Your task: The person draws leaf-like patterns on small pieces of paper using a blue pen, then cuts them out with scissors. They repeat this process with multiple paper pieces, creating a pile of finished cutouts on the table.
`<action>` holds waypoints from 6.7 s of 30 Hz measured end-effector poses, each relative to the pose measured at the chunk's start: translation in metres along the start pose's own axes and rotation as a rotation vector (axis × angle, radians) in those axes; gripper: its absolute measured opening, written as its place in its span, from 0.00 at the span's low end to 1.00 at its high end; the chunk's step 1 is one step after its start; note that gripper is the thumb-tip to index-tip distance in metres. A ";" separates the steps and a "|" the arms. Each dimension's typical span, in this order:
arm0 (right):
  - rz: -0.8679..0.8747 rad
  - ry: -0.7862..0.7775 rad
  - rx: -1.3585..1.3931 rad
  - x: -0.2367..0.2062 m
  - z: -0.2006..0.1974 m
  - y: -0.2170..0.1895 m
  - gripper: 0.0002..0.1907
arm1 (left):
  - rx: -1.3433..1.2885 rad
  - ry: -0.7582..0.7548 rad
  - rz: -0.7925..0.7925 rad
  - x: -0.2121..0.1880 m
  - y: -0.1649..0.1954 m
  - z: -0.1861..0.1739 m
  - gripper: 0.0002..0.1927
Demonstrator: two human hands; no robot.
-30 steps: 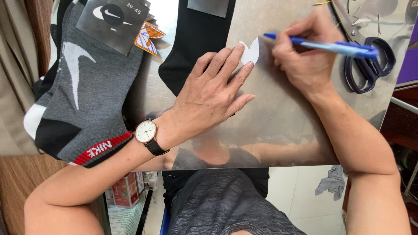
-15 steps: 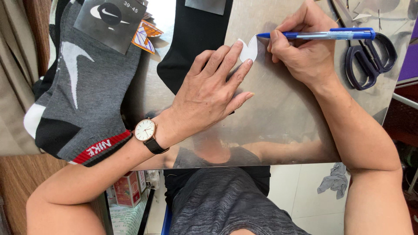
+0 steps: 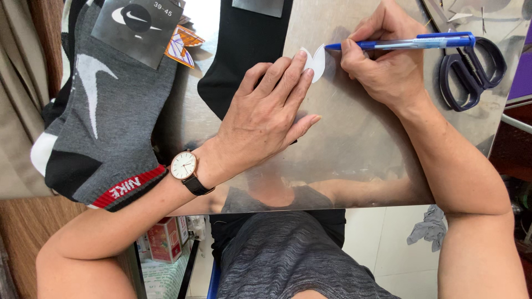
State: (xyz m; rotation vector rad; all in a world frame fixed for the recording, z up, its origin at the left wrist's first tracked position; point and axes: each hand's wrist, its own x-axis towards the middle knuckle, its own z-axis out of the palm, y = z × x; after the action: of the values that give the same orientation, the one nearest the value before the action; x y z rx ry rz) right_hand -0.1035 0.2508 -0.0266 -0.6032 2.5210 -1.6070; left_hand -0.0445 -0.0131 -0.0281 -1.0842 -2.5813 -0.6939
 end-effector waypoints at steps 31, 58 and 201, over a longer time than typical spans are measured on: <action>-0.108 -0.070 -0.169 -0.003 -0.001 -0.001 0.13 | 0.016 0.008 0.002 -0.003 -0.001 0.001 0.35; -0.080 -0.047 -0.049 -0.005 0.008 -0.001 0.12 | -0.059 0.044 -0.017 -0.004 0.000 -0.002 0.31; -0.072 -0.127 0.019 -0.007 0.003 -0.019 0.09 | -0.078 0.033 0.071 -0.006 0.015 -0.011 0.35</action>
State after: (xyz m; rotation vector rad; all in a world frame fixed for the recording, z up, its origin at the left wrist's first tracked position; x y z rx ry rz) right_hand -0.0904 0.2435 -0.0119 -0.7760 2.4165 -1.5607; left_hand -0.0289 -0.0137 -0.0163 -1.1718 -2.4941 -0.7937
